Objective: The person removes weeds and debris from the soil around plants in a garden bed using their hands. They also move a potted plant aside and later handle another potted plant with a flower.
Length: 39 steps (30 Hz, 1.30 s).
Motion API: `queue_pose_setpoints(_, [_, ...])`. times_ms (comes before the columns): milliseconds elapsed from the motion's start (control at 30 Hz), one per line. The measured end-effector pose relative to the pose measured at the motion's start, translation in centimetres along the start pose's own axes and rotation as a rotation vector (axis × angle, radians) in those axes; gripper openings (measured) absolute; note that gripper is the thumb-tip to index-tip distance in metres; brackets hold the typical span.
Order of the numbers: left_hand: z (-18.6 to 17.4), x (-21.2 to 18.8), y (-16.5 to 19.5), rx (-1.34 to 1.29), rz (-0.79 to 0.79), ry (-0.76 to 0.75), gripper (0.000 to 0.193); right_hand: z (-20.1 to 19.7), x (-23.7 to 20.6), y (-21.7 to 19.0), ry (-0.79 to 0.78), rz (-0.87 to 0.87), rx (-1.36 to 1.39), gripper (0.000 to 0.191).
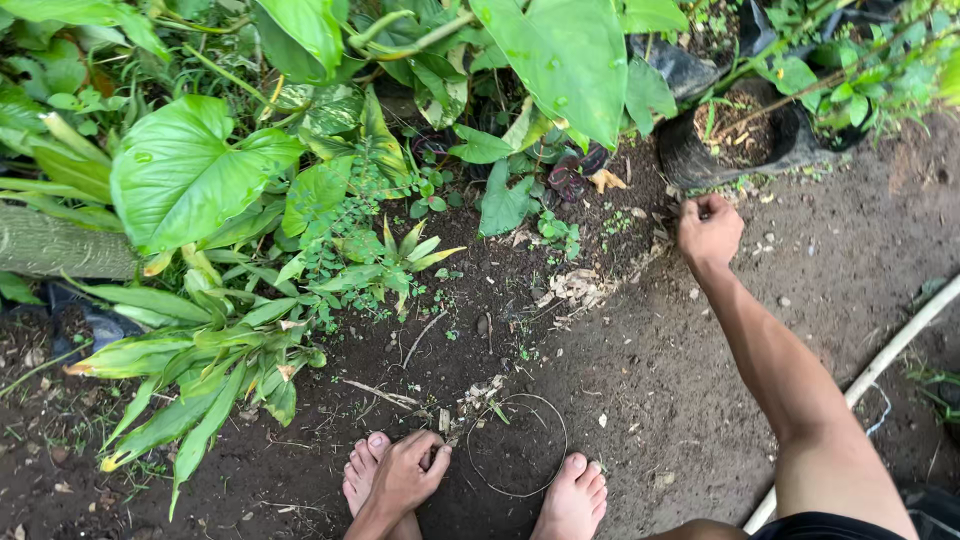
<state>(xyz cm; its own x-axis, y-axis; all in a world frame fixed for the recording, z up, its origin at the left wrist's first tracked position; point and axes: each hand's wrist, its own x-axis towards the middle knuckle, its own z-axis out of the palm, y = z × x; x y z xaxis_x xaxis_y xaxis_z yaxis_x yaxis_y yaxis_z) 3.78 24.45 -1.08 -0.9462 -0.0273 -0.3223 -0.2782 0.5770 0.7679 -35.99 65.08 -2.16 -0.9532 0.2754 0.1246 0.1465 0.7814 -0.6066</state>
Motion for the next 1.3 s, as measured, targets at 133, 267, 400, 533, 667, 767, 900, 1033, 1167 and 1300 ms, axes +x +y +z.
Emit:
queue_pose_setpoints(133, [0.0,-0.1,0.3,-0.017,-0.022,-0.01,0.012,-0.5,-2.5,-1.3,-0.275,-0.052,0.2,0.02])
queue_pose_setpoints(267, [-0.3,0.0,0.6,-0.017,0.032,0.004,0.013,-0.6,-7.5,-5.5,-0.384,-0.612,0.14,0.019])
queue_pose_setpoints(400, [-0.4,-0.1,0.5,-0.004,0.078,0.018,0.016,-0.2,-12.5,-11.8,-0.812,-0.179,0.118,0.022])
queue_pose_setpoints(533, [-0.3,-0.3,0.6,0.014,0.131,0.011,0.019,1.0,-19.1,-19.6,-0.995,0.233,0.332,0.017])
queue_pose_setpoints(667, [-0.7,0.1,0.8,0.129,-0.057,-0.094,0.019,0.6,-26.5,-24.2,-1.491,-0.655,0.71,0.069])
queue_pose_setpoints(767, [-0.8,0.1,0.8,0.032,-0.047,-0.047,0.022,2.5,-27.4,-24.5,-1.324,-1.186,0.385,0.015])
queue_pose_setpoints(900, [0.1,0.1,0.8,-0.05,0.262,0.164,0.013,5.3,-21.0,-18.4,-1.099,-0.78,0.162,0.024])
queue_pose_setpoints(1033, [1.0,0.5,0.7,-0.023,0.125,0.088,0.014,3.3,-12.6,-9.9,-0.733,-0.564,-0.068,0.012])
queue_pose_setpoints(1167, [1.0,0.5,0.4,-0.05,0.168,0.087,0.012,-1.5,-6.0,-3.8,-0.639,-0.11,-0.306,0.013])
queue_pose_setpoints(1300, [1.4,0.5,0.2,-0.031,0.173,0.083,0.013,-5.0,-2.5,0.1,-0.365,0.078,-0.322,0.017])
